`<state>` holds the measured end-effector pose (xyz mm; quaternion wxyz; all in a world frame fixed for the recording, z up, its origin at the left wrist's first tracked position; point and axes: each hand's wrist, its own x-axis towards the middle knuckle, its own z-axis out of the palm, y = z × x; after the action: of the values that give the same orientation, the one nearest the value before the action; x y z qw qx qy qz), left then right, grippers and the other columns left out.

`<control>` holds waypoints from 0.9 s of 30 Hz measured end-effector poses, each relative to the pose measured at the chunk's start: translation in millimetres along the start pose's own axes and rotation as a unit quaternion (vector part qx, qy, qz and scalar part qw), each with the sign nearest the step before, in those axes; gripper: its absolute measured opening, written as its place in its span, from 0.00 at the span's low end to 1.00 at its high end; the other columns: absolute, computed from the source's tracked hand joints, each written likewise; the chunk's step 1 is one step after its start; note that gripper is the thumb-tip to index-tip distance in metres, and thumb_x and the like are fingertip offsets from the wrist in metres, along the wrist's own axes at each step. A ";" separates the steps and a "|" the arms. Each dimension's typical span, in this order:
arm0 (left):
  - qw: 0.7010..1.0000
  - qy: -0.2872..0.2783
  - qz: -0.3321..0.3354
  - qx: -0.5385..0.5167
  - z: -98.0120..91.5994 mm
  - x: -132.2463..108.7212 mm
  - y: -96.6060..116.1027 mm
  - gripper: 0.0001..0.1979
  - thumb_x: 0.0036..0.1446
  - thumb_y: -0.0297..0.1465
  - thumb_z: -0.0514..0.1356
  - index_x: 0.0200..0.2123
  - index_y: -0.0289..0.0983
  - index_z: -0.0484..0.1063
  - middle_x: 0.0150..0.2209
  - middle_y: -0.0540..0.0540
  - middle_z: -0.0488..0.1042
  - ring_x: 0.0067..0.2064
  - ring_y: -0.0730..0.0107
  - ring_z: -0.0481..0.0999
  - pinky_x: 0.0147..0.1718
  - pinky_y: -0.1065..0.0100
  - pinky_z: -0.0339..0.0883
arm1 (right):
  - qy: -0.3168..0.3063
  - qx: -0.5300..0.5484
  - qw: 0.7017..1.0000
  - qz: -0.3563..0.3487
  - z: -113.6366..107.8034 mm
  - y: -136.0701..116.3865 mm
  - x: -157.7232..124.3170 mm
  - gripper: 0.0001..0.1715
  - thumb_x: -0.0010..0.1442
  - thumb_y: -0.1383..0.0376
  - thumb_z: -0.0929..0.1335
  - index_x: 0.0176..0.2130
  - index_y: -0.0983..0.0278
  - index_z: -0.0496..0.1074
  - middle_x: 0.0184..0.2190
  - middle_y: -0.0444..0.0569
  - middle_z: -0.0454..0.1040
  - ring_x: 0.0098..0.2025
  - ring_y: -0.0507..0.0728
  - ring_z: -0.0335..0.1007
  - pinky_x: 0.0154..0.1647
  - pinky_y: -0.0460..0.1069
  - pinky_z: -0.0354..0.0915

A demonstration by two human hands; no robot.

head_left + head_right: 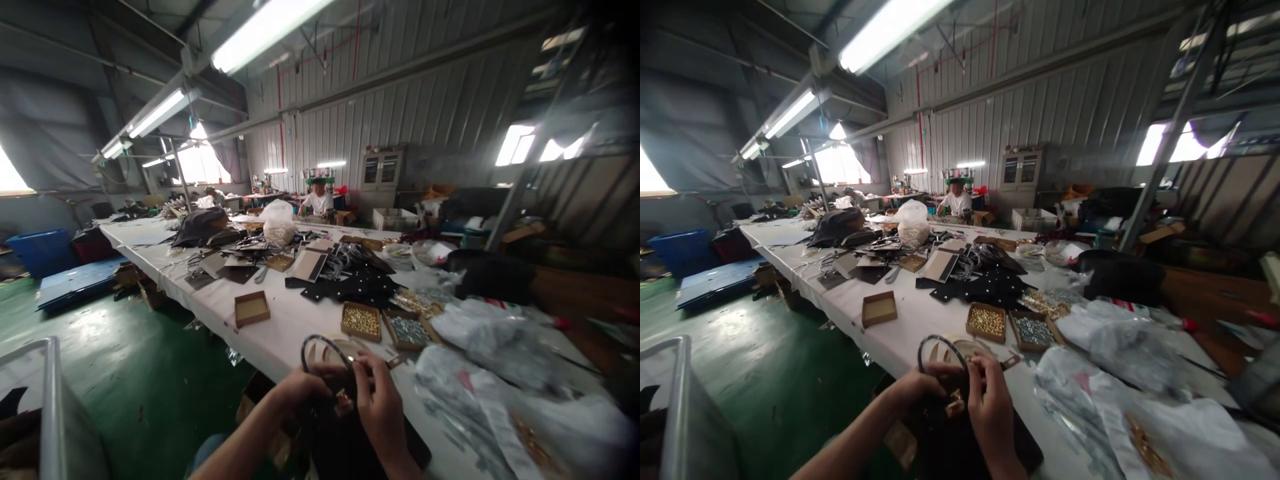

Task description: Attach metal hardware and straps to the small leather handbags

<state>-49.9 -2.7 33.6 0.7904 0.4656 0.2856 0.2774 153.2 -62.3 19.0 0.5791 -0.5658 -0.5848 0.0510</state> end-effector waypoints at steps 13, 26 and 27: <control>0.998 -0.055 -0.003 0.021 2.4 -29.4 44.4 0.40 0.41 0.23 0.72 0.62 0.34 0.86 0.56 0.36 0.87 0.54 0.48 0.86 0.52 0.62 0.74 | -0.065 -0.285 0.943 -0.159 -13.8 -26.0 52.8 0.16 0.83 0.61 0.59 0.48 0.60 0.73 0.38 0.54 0.83 0.43 0.65 0.81 0.53 0.58 0.67; 0.797 0.395 0.151 0.432 14.1 -83.8 90.7 0.42 0.52 0.37 0.77 0.70 0.34 0.74 0.73 0.28 0.71 0.79 0.26 0.59 0.75 0.41 0.54 | -0.088 -0.019 0.994 0.065 2.4 -21.1 47.4 0.26 0.76 0.39 0.59 0.47 0.54 0.71 0.32 0.51 0.86 0.32 0.66 0.87 0.31 0.53 0.74; 0.763 0.414 0.193 0.457 20.7 -86.5 88.3 0.41 0.54 0.35 0.75 0.71 0.36 0.74 0.75 0.29 0.68 0.80 0.27 0.55 0.77 0.41 0.49 | -0.066 -0.021 0.995 0.066 5.9 -23.8 44.3 0.26 0.76 0.39 0.59 0.46 0.53 0.71 0.31 0.51 0.85 0.31 0.67 0.86 0.31 0.53 0.74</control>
<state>-109.6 -39.2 137.6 0.2187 0.6572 0.5819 0.4262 148.3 -35.3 61.5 0.5229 -0.6102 -0.5842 0.1141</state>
